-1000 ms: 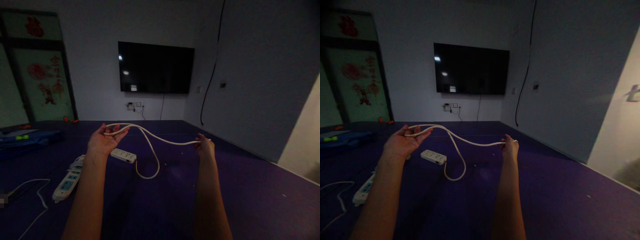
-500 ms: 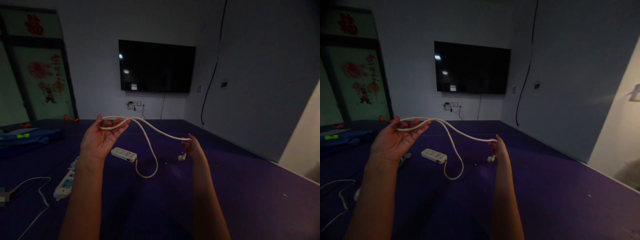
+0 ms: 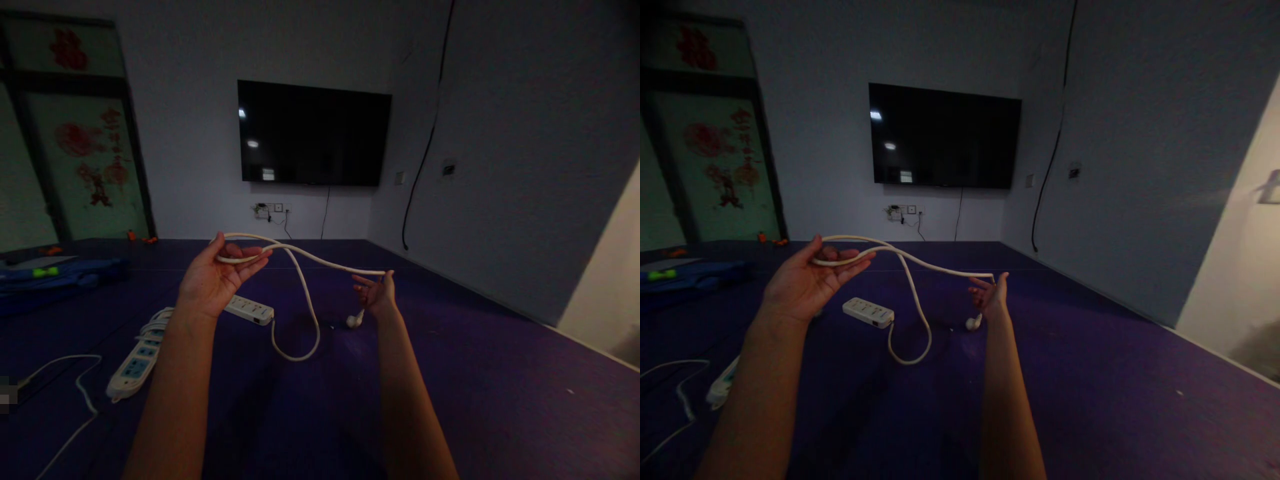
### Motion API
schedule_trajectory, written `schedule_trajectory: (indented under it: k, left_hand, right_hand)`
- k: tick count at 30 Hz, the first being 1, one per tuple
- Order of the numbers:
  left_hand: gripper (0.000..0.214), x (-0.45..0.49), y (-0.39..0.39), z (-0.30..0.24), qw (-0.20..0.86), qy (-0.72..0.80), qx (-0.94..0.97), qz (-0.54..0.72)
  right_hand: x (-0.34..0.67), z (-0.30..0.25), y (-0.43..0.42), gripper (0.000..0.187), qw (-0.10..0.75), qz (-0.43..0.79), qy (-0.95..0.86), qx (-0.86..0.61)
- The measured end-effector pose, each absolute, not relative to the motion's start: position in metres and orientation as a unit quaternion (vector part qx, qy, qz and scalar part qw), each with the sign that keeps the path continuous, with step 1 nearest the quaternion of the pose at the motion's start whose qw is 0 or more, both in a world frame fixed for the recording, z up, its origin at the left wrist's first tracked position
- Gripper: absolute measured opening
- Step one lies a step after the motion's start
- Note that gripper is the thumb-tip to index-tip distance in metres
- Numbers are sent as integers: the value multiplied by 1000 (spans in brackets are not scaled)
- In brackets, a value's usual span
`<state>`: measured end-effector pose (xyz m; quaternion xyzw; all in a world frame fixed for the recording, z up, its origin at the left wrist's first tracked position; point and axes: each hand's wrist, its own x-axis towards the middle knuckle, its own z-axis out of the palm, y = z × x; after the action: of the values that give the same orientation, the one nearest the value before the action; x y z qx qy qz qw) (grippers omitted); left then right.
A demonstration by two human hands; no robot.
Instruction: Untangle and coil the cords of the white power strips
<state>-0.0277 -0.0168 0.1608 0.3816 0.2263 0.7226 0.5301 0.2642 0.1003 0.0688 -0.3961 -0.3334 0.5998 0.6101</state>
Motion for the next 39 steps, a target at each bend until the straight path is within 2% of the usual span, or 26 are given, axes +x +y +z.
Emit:
schedule_trajectory:
  k: [2, 4, 7, 10, 12, 14, 17, 18, 20, 23, 26, 28, 30, 31, 33, 34, 35, 39]
  left_hand:
    - [42, -25, -14, 159, 543, 237, 406, 696]
    - [41, -19, -9, 156, 555, 247, 421, 673]
    - [44, -6, -1, 149, 572, 262, 437, 643]
    - [48, 13, 5, 139, 586, 268, 470, 603]
    - [46, 27, 6, 132, 588, 269, 501, 575]
    - [44, 41, 7, 124, 580, 280, 536, 545]
    - [45, 57, 9, 111, 558, 309, 609, 470]
    - [46, 60, 11, 107, 552, 316, 633, 441]
    - [46, 64, 16, 98, 551, 321, 660, 397]
    - [48, 63, 26, 87, 558, 331, 662, 374]
    - [46, 53, 35, 84, 553, 337, 677, 349]
    - [42, 41, 43, 86, 546, 330, 693, 334]
    - [42, 27, 56, 85, 496, 345, 728, 324]
    - [46, 19, 64, 83, 434, 375, 751, 328]
    - [46, 0, 81, 72, 218, 515, 768, 311]
    - [42, -9, 89, 64, 175, 553, 759, 294]
    - [42, -19, 97, 54, 148, 582, 749, 280]
    - [66, -50, 116, 11, 69, 683, 701, 194]
  right_hand:
    - [266, 72, 97, 98, 597, 554, -359, -457]
    - [272, 77, 91, 99, 549, 481, -394, -558]
    - [290, 91, 74, 81, 491, 274, -437, -702]
    - [304, 111, 48, 64, 526, 1, -430, -734]
    - [301, 126, 29, 60, 576, -68, -466, -669]
    - [287, 138, 15, 56, 601, -27, -547, -582]
    - [254, 142, 10, 36, 578, 70, -663, -471]
    - [243, 140, 13, 34, 589, 105, -673, -435]
    - [228, 132, 24, 45, 560, 157, -716, -387]
    - [223, 115, 47, 32, 490, 208, -758, -377]
    - [232, 102, 67, 3, 409, 205, -791, -407]
    - [238, 98, 75, 13, 398, 189, -792, -423]
    - [240, 96, 79, 16, 433, 158, -772, -438]
    - [241, 96, 80, 15, 457, 138, -757, -445]
    - [241, 97, 81, 14, 515, 110, -720, -452]
    - [242, 98, 81, 15, 546, 108, -699, -450]
    - [243, 99, 81, 17, 579, 111, -674, -445]
    - [253, 103, 82, 26, 712, 179, -568, -373]
